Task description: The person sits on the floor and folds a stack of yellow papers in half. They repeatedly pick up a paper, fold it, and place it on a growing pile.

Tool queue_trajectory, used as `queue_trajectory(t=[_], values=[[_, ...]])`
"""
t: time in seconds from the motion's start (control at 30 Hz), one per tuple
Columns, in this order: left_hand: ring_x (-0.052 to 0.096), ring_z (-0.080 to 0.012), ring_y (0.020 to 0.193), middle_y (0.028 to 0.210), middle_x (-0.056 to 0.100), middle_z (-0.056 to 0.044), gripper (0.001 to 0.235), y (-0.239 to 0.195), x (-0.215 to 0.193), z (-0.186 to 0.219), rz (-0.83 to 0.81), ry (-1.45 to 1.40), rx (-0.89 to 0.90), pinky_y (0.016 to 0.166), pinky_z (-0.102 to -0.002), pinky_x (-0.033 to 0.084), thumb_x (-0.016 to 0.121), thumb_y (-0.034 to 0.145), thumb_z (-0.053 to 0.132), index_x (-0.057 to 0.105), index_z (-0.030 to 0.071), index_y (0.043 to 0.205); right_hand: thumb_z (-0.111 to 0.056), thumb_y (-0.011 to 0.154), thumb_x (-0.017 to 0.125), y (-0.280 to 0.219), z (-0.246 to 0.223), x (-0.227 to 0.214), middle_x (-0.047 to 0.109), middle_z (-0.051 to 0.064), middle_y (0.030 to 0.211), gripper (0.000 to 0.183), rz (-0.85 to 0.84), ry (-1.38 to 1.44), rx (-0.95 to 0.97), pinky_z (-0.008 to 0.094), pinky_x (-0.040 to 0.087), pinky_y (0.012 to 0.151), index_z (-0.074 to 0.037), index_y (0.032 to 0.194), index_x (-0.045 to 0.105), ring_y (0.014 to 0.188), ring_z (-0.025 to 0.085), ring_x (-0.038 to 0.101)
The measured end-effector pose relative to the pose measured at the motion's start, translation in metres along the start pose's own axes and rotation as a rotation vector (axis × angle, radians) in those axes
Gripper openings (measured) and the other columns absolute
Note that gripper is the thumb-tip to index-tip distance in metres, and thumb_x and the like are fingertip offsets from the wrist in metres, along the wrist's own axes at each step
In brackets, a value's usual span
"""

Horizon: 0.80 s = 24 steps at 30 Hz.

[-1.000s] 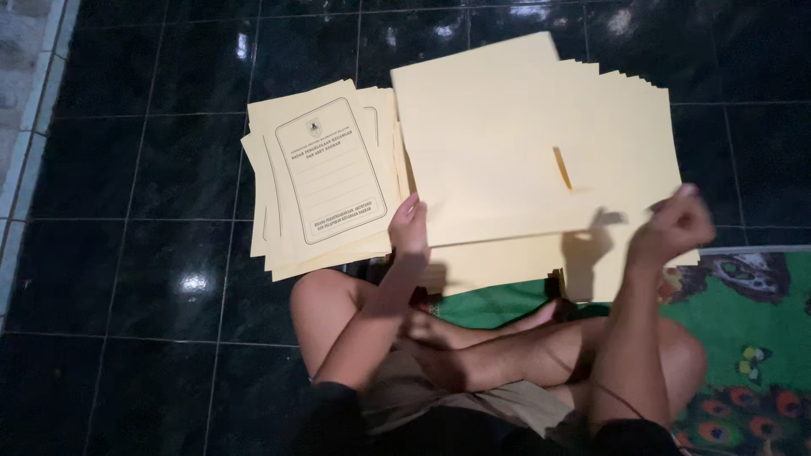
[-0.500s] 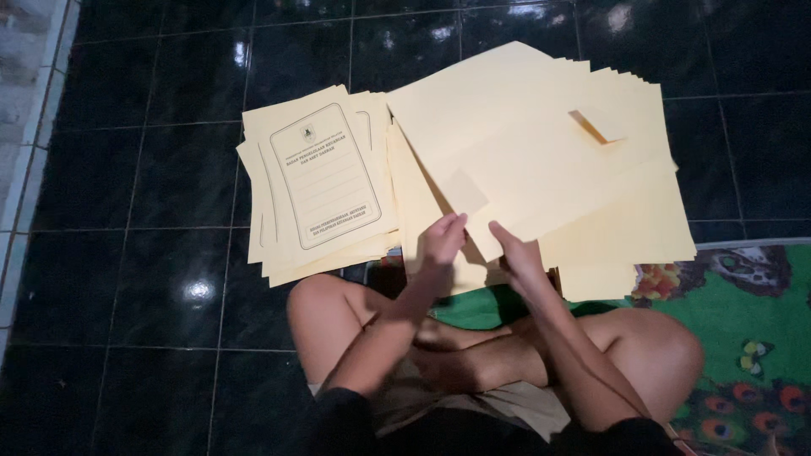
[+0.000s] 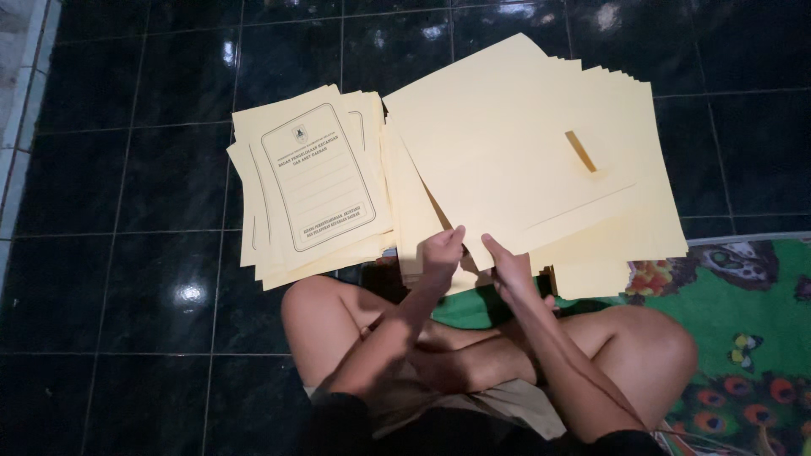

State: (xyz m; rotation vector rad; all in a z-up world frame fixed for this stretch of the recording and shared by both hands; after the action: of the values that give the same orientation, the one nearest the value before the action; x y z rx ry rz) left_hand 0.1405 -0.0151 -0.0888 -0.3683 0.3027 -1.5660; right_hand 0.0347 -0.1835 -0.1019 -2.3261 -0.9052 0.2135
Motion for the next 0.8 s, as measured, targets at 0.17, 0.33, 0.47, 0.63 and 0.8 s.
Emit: queue_trajectory(t=[0.17,0.33,0.47,0.63,0.8], values=[[0.061,-0.0225,0.072,0.083,0.066,-0.019,0.051,-0.052,-0.024,0.125,0.063,0.011,-0.084,0.07,-0.037,0.055,0.075,0.093,0.033,0.068,-0.01,0.121,-0.021,0.084,0.088,-0.025,-0.016,0.008,0.065,0.016,0.097,0.066,-0.011,-0.051,0.019,0.036,0.057,0.046,0.006,0.135,0.055,0.059,0.022,0.064],[0.065,-0.0199,0.073,0.083,0.066,-0.012,0.047,0.027,-0.04,0.068,0.062,0.029,-0.079,0.073,-0.035,0.057,0.075,0.096,0.036,0.069,-0.001,0.125,-0.021,0.083,0.089,-0.018,-0.011,0.009,0.065,0.014,0.106,0.069,-0.02,-0.034,0.028,0.038,0.058,0.056,0.004,0.138,0.054,0.073,0.022,0.066],[0.075,-0.0191,0.07,0.062,0.07,-0.006,0.047,-0.018,-0.028,0.074,0.056,0.345,-0.155,0.074,-0.031,0.055,0.077,0.082,0.057,0.08,0.019,0.11,-0.02,0.083,0.09,-0.014,-0.005,0.007,0.065,0.012,0.116,0.073,-0.01,-0.004,0.044,0.04,0.06,0.067,0.001,0.141,0.053,0.088,0.023,0.067],[0.056,-0.0196,0.047,0.06,0.059,-0.014,0.035,-0.026,-0.003,0.029,-0.004,-0.09,-0.088,0.05,-0.028,0.047,0.076,0.094,0.024,0.071,-0.008,0.107,-0.014,0.084,0.088,-0.024,-0.004,0.009,0.066,0.014,0.122,0.07,-0.026,0.085,0.086,0.046,0.062,0.076,0.002,0.142,0.052,0.096,0.024,0.07],[0.075,-0.0155,0.078,0.084,0.074,-0.002,0.057,0.022,-0.042,0.049,0.021,0.346,-0.287,0.073,-0.035,0.052,0.069,0.088,0.065,0.069,0.025,0.129,-0.013,0.082,0.088,-0.094,-0.045,0.011,0.061,0.02,0.131,0.076,-0.048,0.022,0.072,0.051,0.057,0.089,0.005,0.144,0.048,0.11,0.028,0.064]])
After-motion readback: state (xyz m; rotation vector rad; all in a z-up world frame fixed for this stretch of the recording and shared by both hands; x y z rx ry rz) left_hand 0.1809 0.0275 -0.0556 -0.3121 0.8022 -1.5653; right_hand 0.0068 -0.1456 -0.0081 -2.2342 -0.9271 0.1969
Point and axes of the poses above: each hand's wrist, its own y-axis towards the middle knuckle, its own x-axis out of the palm, z = x × y, the point moved 10 cm from there along y, towards the middle knuckle
